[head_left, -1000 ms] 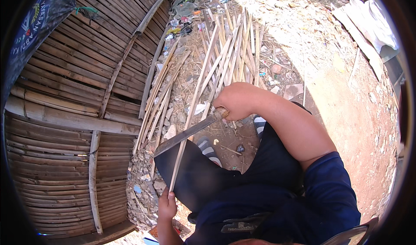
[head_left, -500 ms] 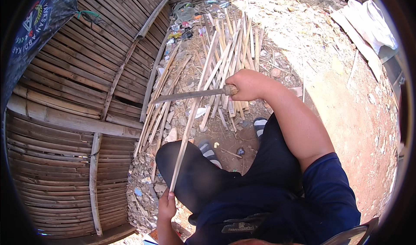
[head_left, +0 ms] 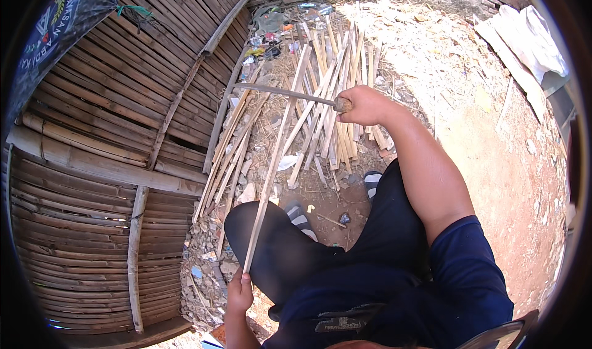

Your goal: The person shaves a thin bamboo strip using a machete while sitting down, holding the strip with one hand and drawing the blade along its length.

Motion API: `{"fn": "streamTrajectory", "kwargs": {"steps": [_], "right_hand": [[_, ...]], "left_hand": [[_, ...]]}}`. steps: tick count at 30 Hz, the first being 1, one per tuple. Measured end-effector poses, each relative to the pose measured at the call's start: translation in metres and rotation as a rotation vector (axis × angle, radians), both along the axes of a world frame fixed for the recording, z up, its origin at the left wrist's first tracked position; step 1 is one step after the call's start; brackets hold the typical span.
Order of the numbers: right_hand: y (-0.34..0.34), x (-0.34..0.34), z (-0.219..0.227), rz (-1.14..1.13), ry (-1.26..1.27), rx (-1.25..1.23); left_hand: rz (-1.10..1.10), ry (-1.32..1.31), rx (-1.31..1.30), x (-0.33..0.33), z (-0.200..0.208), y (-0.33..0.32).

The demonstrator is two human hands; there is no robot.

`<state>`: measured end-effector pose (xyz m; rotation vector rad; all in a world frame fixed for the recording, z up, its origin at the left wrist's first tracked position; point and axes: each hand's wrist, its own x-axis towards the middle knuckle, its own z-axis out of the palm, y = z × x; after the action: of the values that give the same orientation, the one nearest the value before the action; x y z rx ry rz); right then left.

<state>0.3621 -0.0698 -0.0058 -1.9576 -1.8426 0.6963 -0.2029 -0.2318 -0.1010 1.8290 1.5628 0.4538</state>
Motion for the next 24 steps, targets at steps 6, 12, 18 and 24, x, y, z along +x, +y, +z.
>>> {"fn": "streamTrajectory", "kwargs": {"steps": [6, 12, 18, 24], "right_hand": [[-0.027, -0.072, 0.007, 0.405, -0.317, -0.075], [-0.009, -0.035, 0.007, 0.297, -0.126, -0.133], [0.001, 0.001, 0.000, -0.006, 0.008, -0.016], [-0.029, -0.048, 0.001, 0.368, -0.145, 0.083]], "left_hand": [[0.016, 0.041, -0.100, 0.010, 0.022, 0.001], [0.001, 0.082, -0.114, 0.001, 0.017, 0.001], [0.011, 0.081, -0.130, -0.002, 0.014, 0.003], [0.030, 0.060, -0.046, -0.010, -0.006, -0.003]]}}
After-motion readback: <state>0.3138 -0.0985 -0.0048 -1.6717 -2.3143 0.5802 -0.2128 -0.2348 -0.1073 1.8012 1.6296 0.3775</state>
